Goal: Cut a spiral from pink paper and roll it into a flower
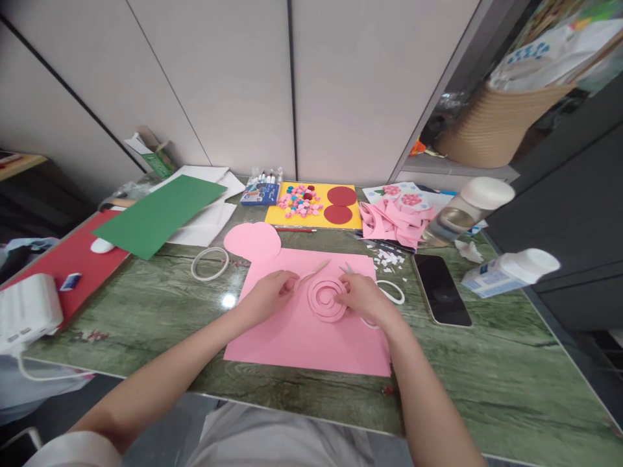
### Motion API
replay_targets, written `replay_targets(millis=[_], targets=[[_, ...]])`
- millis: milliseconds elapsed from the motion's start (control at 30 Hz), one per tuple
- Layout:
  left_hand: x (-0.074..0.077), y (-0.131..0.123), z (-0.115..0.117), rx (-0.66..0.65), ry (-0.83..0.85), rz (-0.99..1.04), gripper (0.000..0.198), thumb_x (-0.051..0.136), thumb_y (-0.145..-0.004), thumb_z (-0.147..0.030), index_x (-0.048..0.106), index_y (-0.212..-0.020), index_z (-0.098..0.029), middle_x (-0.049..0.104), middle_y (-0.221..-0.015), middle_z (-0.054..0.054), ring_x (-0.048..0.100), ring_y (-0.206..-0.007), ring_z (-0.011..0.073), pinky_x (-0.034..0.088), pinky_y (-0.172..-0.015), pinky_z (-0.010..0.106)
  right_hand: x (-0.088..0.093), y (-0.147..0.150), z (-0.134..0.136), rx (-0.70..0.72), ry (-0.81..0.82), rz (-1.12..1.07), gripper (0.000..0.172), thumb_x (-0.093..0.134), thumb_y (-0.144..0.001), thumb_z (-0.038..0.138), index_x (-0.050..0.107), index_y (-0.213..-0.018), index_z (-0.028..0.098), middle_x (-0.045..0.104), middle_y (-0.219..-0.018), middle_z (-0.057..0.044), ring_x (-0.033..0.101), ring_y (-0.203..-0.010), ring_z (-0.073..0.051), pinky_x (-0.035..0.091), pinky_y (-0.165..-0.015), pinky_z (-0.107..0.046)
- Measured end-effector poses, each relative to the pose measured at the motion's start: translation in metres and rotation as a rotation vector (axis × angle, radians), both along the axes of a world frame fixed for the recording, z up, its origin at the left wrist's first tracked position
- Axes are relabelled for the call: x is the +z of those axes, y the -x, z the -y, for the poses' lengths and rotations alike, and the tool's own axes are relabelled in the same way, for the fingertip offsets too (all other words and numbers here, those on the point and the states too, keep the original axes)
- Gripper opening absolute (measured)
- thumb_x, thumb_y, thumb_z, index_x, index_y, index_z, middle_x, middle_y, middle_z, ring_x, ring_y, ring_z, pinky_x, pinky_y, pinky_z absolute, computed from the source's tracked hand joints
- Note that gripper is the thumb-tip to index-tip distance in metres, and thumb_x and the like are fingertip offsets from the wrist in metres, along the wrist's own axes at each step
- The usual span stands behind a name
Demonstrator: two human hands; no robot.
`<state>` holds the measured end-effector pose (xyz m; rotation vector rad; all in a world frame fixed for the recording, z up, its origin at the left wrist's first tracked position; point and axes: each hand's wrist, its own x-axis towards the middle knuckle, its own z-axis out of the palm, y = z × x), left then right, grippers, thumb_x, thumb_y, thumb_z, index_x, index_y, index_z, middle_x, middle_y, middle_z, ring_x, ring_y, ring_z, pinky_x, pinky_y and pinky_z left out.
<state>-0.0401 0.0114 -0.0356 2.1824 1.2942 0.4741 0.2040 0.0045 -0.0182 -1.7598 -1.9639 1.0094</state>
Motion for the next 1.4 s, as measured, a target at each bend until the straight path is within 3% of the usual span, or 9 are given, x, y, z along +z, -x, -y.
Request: replay_targets(millis=[167,367,700,967,1033,1100,1200,1300,1400], targets=[[-0.001,0.009,-0.01,0.05,-0.124,-0.212,0.036,0.037,-0.082,-0.011,0.052,-0.114,-0.015,0.06,-0.098,0.011,0.057,-0.092,0.0215,0.044,-0.08,0.032,0.001,-0.002,-0.002,0.018,0.033,-0.031,0.008,0.062,-0.065,0.025,0.062,-0.071,0.019,0.063,-0.058,0.001,0.055,-0.052,-0.015,0.036,-0.047,-0.023],[0.007,0.02,-0.023,0.141,-0.19,-0.311,0.035,0.034,-0.079,-0.005,0.055,-0.107,-0.011,0.057,-0.097,0.015,0.053,-0.095,0.0262,0.042,-0.081,0.04,-0.011,0.013,-0.001,-0.081,0.043,-0.225,0.045,0.061,-0.07,0.027,0.056,-0.115,0.02,0.066,-0.069,0.001,0.06,-0.061,-0.016,0.042,-0.053,-0.025],[0.012,-0.002,0.009,-0.103,0.006,-0.022,0.027,0.043,-0.078,-0.016,0.059,-0.1,-0.019,0.062,-0.09,0.006,0.058,-0.081,0.0172,0.044,-0.073,0.028,-0.003,0.008,0.001,-0.031,0.027,-0.15,0.036,0.062,-0.07,0.03,0.063,-0.104,0.017,0.067,-0.073,-0.002,0.06,-0.066,-0.017,0.043,-0.059,-0.027],[0.016,0.001,0.0,0.05,0.092,0.204,0.022,0.048,-0.078,-0.023,0.06,-0.095,-0.018,0.062,-0.088,0.005,0.057,-0.077,0.0143,0.044,-0.072,0.027,-0.004,0.026,-0.001,-0.178,0.028,-0.474,0.026,0.064,-0.068,0.027,0.064,-0.092,0.017,0.068,-0.079,-0.002,0.06,-0.065,-0.014,0.044,-0.059,-0.025],[0.018,0.005,-0.006,0.136,0.247,0.348,0.022,0.051,-0.078,-0.03,0.058,-0.093,-0.017,0.062,-0.09,0.005,0.056,-0.08,0.0144,0.044,-0.074,0.028,0.0,0.025,-0.002,-0.28,0.056,-0.727,0.027,0.068,-0.067,0.029,0.064,-0.09,0.017,0.068,-0.076,0.0,0.06,-0.063,-0.012,0.045,-0.057,-0.022],[0.02,0.009,-0.01,0.142,0.603,0.471,0.026,0.051,-0.079,-0.038,0.057,-0.087,-0.014,0.063,-0.083,0.005,0.058,-0.074,0.0141,0.046,-0.073,0.029,0.005,0.023,-0.002,-0.37,0.085,-0.923,0.029,0.073,-0.063,0.029,0.064,-0.088,0.018,0.067,-0.072,0.001,0.06,-0.061,-0.01,0.046,-0.057,-0.021],[0.021,0.009,-0.007,-0.075,1.082,0.47,0.054,0.037,-0.081,-0.056,0.06,-0.08,-0.008,0.066,-0.072,0.012,0.063,-0.067,0.0201,0.049,-0.07,0.037,0.012,0.024,-0.001,-0.46,0.079,-1.075,0.029,0.076,-0.06,0.027,0.064,-0.085,0.018,0.067,-0.071,0.002,0.06,-0.06,-0.009,0.048,-0.057,-0.019],[0.02,0.0,0.008,-0.381,1.598,0.574,0.064,0.04,-0.078,-0.062,0.06,-0.103,-0.007,0.067,-0.099,0.018,0.066,-0.087,0.0253,0.044,-0.088,0.045,0.015,0.027,0.002,-0.49,0.051,-1.128,0.026,0.076,-0.061,0.027,0.064,-0.082,0.017,0.067,-0.07,0.003,0.059,-0.059,-0.007,0.047,-0.056,-0.017],[0.017,-0.013,0.023,-0.358,1.674,0.902,0.055,0.048,-0.081,-0.05,0.049,-0.122,-0.013,0.055,-0.125,0.015,0.058,-0.108,0.0248,0.032,-0.103,0.047,0.016,0.03,0.005,-0.436,0.074,-1.092,0.03,0.076,-0.062,0.026,0.063,-0.087,0.018,0.067,-0.071,0.003,0.059,-0.058,-0.008,0.047,-0.055,-0.018]])
